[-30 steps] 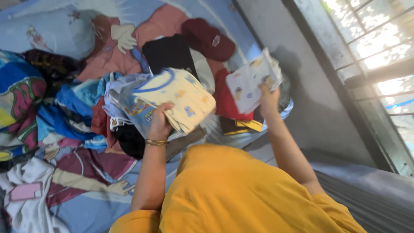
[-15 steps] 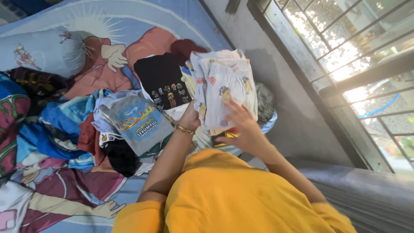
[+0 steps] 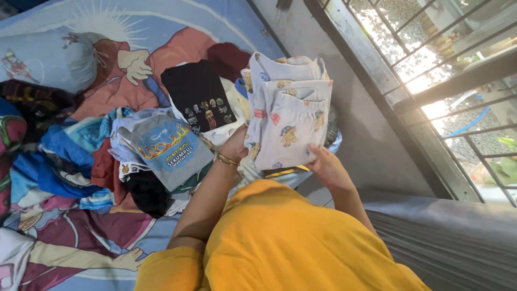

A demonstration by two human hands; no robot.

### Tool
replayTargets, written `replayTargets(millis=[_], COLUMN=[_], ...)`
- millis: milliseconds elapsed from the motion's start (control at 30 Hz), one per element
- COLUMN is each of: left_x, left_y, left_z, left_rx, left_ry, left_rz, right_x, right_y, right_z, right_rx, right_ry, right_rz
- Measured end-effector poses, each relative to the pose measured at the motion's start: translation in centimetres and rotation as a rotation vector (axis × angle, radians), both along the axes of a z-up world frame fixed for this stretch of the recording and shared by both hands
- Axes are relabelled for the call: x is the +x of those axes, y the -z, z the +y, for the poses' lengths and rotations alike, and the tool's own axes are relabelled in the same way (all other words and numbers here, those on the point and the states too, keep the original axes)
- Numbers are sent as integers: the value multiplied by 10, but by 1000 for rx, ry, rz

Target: The person retrieves various clothing items, including a cap, shorts, and shirts, from a wardrobe and places them on a bed. They then fold several items, including a red shirt, and return them to the wardrobe.

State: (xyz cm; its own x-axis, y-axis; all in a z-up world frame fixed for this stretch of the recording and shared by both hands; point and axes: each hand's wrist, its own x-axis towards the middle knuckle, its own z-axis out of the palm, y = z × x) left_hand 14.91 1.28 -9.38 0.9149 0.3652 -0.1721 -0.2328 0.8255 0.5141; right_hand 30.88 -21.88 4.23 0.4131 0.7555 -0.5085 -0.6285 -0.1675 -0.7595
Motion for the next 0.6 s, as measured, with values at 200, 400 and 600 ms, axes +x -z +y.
replayTargets(millis=[200, 400, 600], left_x=[-6, -8, -4], left_y=[-30, -59, -78], left_z=[-11, -22, -29], left_rx=[-2, 53, 72], left_ry=[97, 157, 75], left_rz=[-6, 14, 17], right_x=[-1, -8, -6], right_y=[-31, -40, -41], right_z=[-18, -8, -10], right_rx=[-18, -89, 47], right_ry=[-61, -96, -14], right_rz=[-241, -443, -244])
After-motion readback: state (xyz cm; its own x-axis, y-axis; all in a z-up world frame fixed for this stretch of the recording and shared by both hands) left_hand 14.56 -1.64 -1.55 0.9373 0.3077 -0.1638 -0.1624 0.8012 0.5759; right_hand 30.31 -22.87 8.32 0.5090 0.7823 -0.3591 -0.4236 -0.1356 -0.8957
